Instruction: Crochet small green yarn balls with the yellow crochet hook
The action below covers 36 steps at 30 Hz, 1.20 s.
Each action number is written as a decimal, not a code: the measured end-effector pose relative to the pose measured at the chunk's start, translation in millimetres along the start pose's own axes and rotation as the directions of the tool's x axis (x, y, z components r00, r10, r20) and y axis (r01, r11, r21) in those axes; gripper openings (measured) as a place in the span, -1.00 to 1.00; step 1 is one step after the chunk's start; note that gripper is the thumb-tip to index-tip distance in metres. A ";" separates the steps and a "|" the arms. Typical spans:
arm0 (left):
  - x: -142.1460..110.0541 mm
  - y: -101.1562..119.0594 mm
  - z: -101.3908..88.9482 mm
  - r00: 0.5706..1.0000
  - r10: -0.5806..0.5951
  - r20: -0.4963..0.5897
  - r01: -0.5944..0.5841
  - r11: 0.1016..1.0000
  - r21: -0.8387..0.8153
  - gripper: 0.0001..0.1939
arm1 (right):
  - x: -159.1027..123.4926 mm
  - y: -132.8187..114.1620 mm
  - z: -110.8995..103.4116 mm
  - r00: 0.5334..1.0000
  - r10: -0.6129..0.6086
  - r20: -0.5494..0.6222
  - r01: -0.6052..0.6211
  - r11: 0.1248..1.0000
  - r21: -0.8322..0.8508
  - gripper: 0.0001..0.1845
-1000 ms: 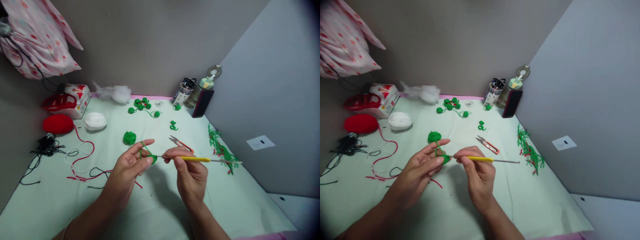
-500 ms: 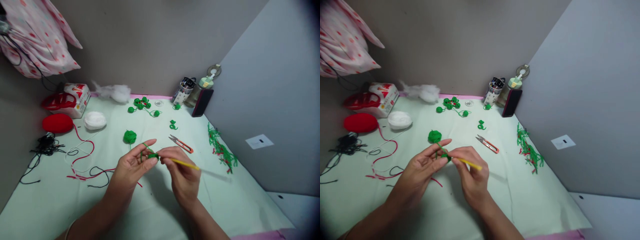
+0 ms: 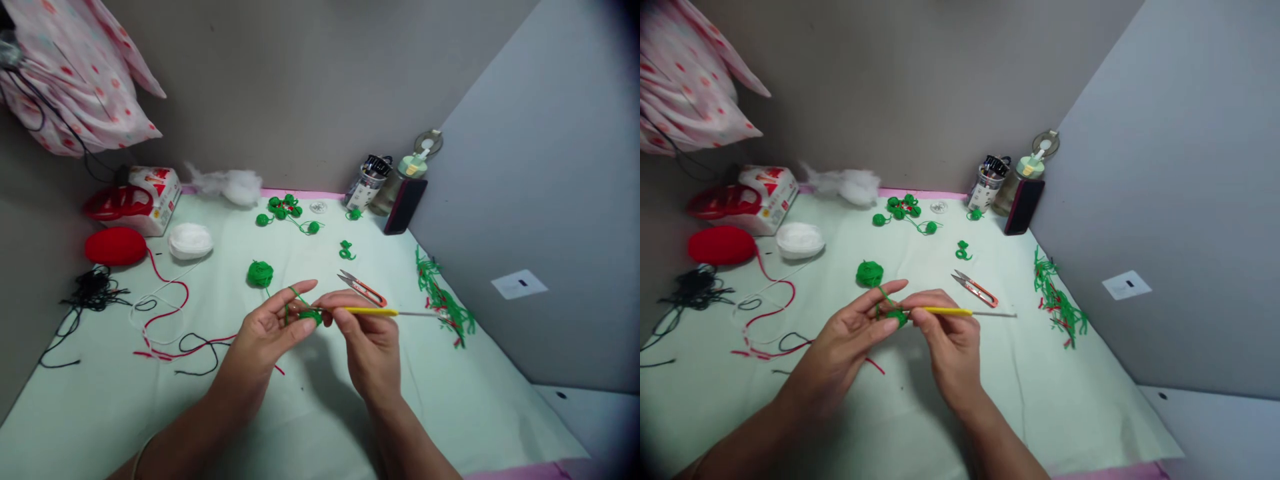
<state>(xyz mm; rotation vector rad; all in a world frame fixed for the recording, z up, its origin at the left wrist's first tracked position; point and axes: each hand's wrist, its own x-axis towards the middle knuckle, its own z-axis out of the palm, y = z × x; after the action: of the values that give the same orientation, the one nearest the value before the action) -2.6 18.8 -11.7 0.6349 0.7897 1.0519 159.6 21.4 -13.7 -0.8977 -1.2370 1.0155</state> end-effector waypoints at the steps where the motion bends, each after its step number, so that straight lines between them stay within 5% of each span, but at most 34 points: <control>1: 0.1 -1.0 -0.3 1.000 0.002 0.001 -0.002 1.000 0.019 -0.55 | 0.0 0.2 -0.3 1.000 0.024 -0.015 -0.023 1.000 0.020 -0.87; 5: 0.8 0.5 -1.0 1.000 0.008 -0.025 -0.007 0.998 0.067 -0.57 | 2.4 -0.7 -2.2 0.993 0.114 -0.027 -0.109 0.985 0.135 -0.80; 8: 0.1 2.8 -1.6 0.997 0.040 -0.063 -0.033 0.994 0.108 -0.59 | 2.0 -2.8 -0.7 0.997 0.073 -0.032 -0.069 0.990 0.124 -0.78; 14: -1.6 2.3 -1.8 0.979 0.161 -0.123 -0.129 0.963 0.238 -0.65 | -10.6 -4.3 0.7 0.984 -0.178 -0.003 0.173 0.961 -0.217 -0.74; 21: -3.3 -1.6 1.5 0.959 0.239 -0.151 -0.175 0.921 0.349 -0.64 | -12.6 -1.5 -0.5 0.873 -0.444 0.204 0.487 0.758 -0.435 -0.62; 26: -5.4 -1.1 6.2 0.986 0.097 -0.134 -0.082 0.990 0.112 -0.48 | -16.4 -2.7 0.4 0.800 -0.481 0.360 0.582 0.472 -0.662 -0.58; 28: -4.2 2.7 7.6 0.997 -0.050 -0.064 0.048 0.998 -0.045 -0.43 | -16.6 -2.5 -0.7 0.812 -0.494 0.310 0.565 0.534 -0.630 -0.59; 30: -2.4 7.3 8.1 0.990 -0.144 -0.008 0.141 0.979 -0.150 -0.46 | -13.8 -2.4 -2.1 0.877 -0.456 0.153 0.466 0.729 -0.501 -0.64; 33: -0.6 10.7 6.9 0.992 -0.124 -0.007 0.120 0.974 -0.191 -0.49 | -6.0 -1.9 -2.3 0.966 -0.254 -0.048 0.243 0.955 -0.169 -0.72; 36: 0.0 8.6 4.3 0.997 -0.064 -0.044 0.058 0.991 -0.120 -0.50 | -0.5 -1.1 0.0 0.993 -0.114 -0.033 0.114 0.993 -0.019 -0.79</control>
<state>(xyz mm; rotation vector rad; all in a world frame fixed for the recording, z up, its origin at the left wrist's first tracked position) -3.4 21.6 -2.5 0.4832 0.7774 1.0527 159.7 20.6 -12.8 -0.8444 -1.2554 0.8968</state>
